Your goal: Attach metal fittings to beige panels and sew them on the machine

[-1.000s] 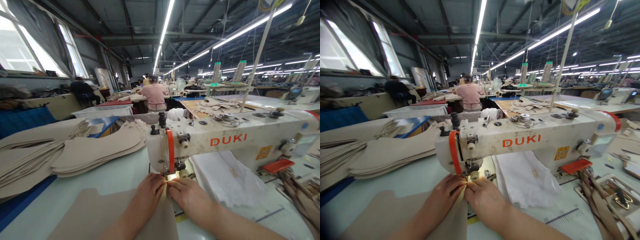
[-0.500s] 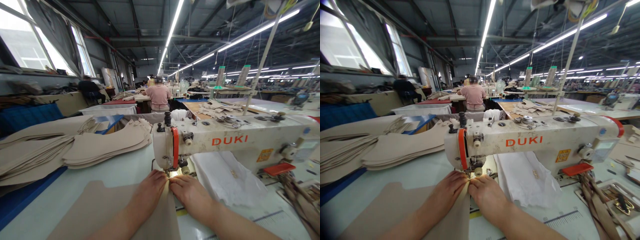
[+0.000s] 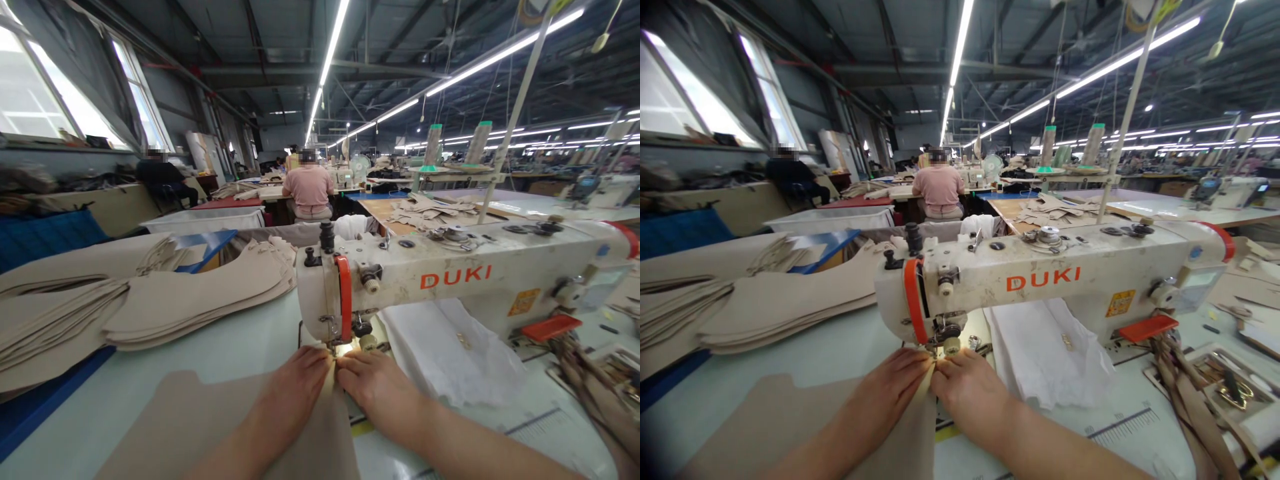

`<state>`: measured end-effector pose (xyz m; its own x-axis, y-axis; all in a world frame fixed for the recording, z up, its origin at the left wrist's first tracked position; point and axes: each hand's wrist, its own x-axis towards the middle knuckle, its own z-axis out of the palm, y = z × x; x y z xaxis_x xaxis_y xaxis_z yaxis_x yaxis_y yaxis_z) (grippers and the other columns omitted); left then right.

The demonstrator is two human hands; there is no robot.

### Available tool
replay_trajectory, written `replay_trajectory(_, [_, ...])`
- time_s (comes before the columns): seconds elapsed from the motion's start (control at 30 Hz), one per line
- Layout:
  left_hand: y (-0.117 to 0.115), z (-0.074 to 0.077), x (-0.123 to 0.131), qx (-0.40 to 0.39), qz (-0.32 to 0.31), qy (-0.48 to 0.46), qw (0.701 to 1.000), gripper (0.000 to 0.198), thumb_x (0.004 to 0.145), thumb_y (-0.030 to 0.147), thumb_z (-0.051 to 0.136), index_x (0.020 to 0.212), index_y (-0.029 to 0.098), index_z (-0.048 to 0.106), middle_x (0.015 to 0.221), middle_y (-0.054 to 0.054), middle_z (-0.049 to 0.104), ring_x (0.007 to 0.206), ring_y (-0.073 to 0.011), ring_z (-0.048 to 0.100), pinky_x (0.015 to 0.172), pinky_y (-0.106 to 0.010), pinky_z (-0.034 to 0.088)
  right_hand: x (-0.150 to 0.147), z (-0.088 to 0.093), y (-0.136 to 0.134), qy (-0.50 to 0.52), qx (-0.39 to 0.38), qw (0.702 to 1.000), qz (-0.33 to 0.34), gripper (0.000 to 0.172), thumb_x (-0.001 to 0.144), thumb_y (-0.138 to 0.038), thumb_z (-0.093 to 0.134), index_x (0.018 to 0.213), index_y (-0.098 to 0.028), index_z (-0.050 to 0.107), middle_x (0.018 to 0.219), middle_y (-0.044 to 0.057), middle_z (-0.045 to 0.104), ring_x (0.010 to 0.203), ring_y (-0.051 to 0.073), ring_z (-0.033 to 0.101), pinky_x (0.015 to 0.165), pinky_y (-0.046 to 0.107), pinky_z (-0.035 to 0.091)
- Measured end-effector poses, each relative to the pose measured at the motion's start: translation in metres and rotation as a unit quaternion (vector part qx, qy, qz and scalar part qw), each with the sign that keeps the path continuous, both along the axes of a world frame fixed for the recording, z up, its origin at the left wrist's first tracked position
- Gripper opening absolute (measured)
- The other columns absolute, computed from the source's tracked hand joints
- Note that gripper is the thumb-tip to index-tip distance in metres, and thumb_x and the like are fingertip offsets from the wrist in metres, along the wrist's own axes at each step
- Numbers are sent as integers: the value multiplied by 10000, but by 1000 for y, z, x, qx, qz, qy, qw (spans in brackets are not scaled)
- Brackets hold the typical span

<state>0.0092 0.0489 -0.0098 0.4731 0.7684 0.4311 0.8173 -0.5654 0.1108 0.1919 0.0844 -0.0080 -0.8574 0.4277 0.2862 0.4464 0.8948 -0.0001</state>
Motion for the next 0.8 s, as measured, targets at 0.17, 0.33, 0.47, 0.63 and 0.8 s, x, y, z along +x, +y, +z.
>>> replay_trajectory(0.17, [1, -2, -1, 6, -2, 2, 1000, 273, 864, 37, 419, 951, 170, 641, 943, -60, 703, 906, -192, 640, 847, -340, 549, 0, 2, -1, -4, -6, 1000, -2, 51, 862, -179, 622, 860, -137, 594, 929, 36, 667, 871, 183, 597, 779, 304, 455])
replay_trajectory(0.33, [0, -2, 0, -1, 3, -1, 1000, 267, 864, 34, 419, 919, 174, 640, 943, -57, 700, 903, -193, 637, 837, -336, 549, 0, 1, -2, 13, 4, 1000, -3, 68, 851, -190, 636, 861, -136, 595, 942, 33, 668, 877, 183, 597, 779, 303, 452])
replay_trajectory(0.47, [-1, 1, 1, -16, 13, 16, 1000, 276, 853, 17, 430, 927, 182, 639, 955, -47, 695, 917, -189, 632, 851, -337, 542, 2, -1, -4, 25, 5, 1000, 5, 94, 834, -193, 658, 874, -132, 599, 929, 29, 671, 895, 179, 592, 793, 301, 448])
replay_trajectory(0.63, [-1, 0, 0, -22, 9, 21, 1000, 223, 853, 19, 469, 934, 152, 629, 950, -58, 690, 909, -198, 621, 852, -341, 538, 3, -1, -5, 18, -5, 1000, 16, 105, 847, -211, 643, 910, -141, 596, 946, 24, 671, 915, 176, 581, 827, 300, 428])
replay_trajectory(0.8, [1, 1, 1, -28, 4, 2, 1000, 208, 852, 24, 474, 902, 160, 624, 947, -54, 689, 906, -192, 622, 856, -340, 535, 1, 0, -4, 3, 4, 1000, 13, 92, 848, -214, 643, 883, -145, 594, 923, 14, 668, 891, 177, 575, 801, 301, 418])
